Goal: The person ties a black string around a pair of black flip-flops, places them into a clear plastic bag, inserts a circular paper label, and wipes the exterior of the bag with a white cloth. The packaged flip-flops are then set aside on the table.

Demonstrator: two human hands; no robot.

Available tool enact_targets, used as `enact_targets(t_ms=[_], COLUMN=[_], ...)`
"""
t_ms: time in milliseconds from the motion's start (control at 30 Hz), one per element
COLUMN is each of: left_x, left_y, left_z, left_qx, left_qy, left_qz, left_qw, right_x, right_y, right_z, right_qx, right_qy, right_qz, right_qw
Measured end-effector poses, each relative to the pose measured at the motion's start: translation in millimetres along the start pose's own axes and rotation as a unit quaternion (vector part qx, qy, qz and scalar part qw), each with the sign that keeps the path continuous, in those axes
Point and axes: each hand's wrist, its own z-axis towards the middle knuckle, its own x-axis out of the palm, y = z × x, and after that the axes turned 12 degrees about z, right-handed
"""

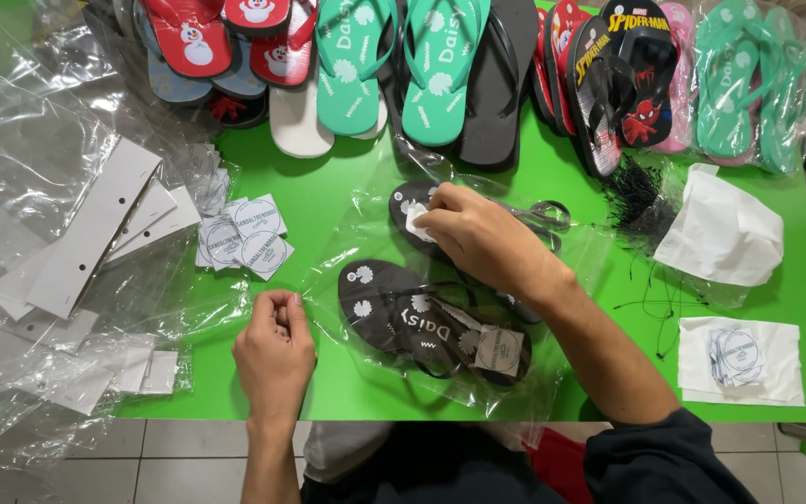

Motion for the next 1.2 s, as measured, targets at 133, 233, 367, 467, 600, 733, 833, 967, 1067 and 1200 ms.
enact_targets(t_ms=[133,233,367,467,600,733,833,967,1067,1200], left_x=[-5,-5,-2,0,2,0,4,0,1,-9], left_y=[-2,-1,7,11,13,13,20,18,19,-2], left_z=[1,1,1,0,-1,-4,-4,-3,-1,-3], left_qx=[-0.009,-0.011,0.02,0.056,0.058,0.083,0.105,0.128,0.077,0.03], left_qy=[0.02,0.037,0.058,0.045,0.054,0.041,0.052,0.059,0.074,0.063], left_qz=[-0.026,-0.043,-0.041,-0.055,-0.04,-0.071,-0.08,-0.117,-0.116,-0.124], left_qw=[0.999,0.998,0.997,0.996,0.996,0.993,0.99,0.983,0.987,0.99], right_x=[-8,-10,-14,-14,-20,-30,-39,-46,-45,-17], right_y=[3,0,-8,-15,-28,-62,-67,-58,-20,-18], right_z=[3,2,3,1,-1,-8,-12,-15,-4,3], right_qx=[-0.013,0.005,0.005,0.025,0.035,0.07,0.106,0.044,-0.03,-0.041], right_qy=[-0.013,-0.01,-0.004,-0.013,-0.029,-0.06,-0.066,-0.111,-0.151,-0.113], right_qz=[0.04,0.057,0.076,0.095,0.121,0.028,-0.033,-0.067,-0.063,-0.034], right_qw=[0.999,0.998,0.997,0.995,0.992,0.995,0.992,0.991,0.986,0.992])
